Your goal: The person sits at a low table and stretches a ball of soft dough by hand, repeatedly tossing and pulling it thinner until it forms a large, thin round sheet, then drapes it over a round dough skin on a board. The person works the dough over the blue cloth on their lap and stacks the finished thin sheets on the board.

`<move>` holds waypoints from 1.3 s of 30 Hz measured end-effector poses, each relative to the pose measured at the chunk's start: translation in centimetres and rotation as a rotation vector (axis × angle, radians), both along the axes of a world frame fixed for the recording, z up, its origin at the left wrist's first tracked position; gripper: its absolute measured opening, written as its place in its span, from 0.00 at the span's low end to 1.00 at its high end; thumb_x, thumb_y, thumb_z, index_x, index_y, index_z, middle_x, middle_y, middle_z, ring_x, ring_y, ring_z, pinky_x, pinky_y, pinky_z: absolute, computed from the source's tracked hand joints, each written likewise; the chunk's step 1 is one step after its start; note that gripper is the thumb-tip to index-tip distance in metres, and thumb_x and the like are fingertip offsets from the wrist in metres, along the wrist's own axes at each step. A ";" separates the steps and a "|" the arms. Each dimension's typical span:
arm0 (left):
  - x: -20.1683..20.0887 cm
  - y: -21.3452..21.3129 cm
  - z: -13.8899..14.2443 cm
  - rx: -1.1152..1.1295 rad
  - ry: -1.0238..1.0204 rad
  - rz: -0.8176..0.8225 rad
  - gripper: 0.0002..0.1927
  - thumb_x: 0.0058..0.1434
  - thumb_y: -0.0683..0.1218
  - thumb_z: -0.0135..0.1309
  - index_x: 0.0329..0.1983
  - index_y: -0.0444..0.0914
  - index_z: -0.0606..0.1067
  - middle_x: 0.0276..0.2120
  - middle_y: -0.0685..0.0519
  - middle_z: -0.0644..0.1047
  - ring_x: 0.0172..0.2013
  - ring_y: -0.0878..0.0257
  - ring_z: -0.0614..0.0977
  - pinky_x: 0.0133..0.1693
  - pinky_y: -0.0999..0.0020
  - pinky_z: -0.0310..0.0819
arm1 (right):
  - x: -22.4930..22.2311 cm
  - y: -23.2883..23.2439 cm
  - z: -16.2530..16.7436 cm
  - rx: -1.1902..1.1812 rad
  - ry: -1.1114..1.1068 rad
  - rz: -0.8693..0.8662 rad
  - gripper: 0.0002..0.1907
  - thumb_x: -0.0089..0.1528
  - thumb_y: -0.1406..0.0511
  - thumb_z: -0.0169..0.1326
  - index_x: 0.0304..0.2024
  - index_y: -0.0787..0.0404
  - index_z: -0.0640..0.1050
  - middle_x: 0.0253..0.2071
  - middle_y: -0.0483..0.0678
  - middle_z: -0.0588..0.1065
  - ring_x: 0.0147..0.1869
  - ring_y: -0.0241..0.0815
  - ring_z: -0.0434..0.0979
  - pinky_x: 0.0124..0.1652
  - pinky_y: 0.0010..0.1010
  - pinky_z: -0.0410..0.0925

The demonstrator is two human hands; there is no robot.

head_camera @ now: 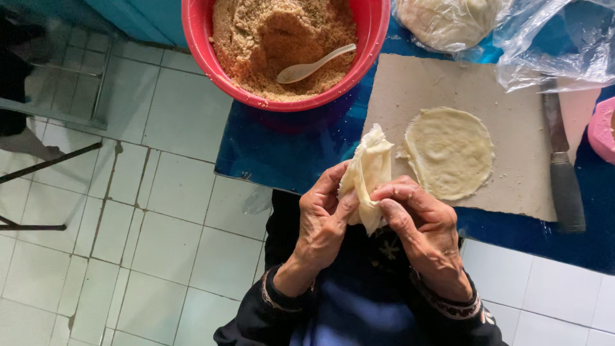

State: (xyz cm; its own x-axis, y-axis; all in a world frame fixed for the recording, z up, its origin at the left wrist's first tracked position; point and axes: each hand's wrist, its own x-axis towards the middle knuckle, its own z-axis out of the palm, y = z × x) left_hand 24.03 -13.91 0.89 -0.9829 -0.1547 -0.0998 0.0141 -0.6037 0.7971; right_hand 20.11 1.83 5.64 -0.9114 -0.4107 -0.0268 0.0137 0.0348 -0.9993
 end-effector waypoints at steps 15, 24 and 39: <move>0.5 0.1 0.3 -0.186 -0.048 0.002 0.22 0.73 0.40 0.50 0.69 0.30 0.68 0.55 0.49 0.78 0.54 0.65 0.78 0.58 0.69 0.73 | 0.2 -0.7 -0.9 -0.110 -0.066 -0.090 0.05 0.68 0.72 0.53 0.42 0.70 0.79 0.42 0.49 0.76 0.43 0.36 0.74 0.46 0.26 0.69; 0.1 0.4 0.3 -0.137 0.035 0.043 0.33 0.58 0.37 0.65 0.65 0.33 0.64 0.55 0.53 0.74 0.55 0.68 0.77 0.58 0.69 0.73 | 0.6 -0.7 -2.7 -0.450 -0.379 -0.228 0.09 0.73 0.67 0.50 0.53 0.67 0.72 0.47 0.50 0.76 0.44 0.33 0.74 0.45 0.26 0.69; 0.4 0.5 1.5 -0.879 0.228 0.311 0.11 0.69 0.37 0.56 0.54 0.34 0.75 0.50 0.43 0.81 0.50 0.53 0.87 0.52 0.65 0.82 | 0.8 -1.9 -0.4 0.147 0.324 -0.243 0.09 0.68 0.71 0.57 0.50 0.67 0.75 0.47 0.48 0.76 0.46 0.34 0.77 0.46 0.27 0.72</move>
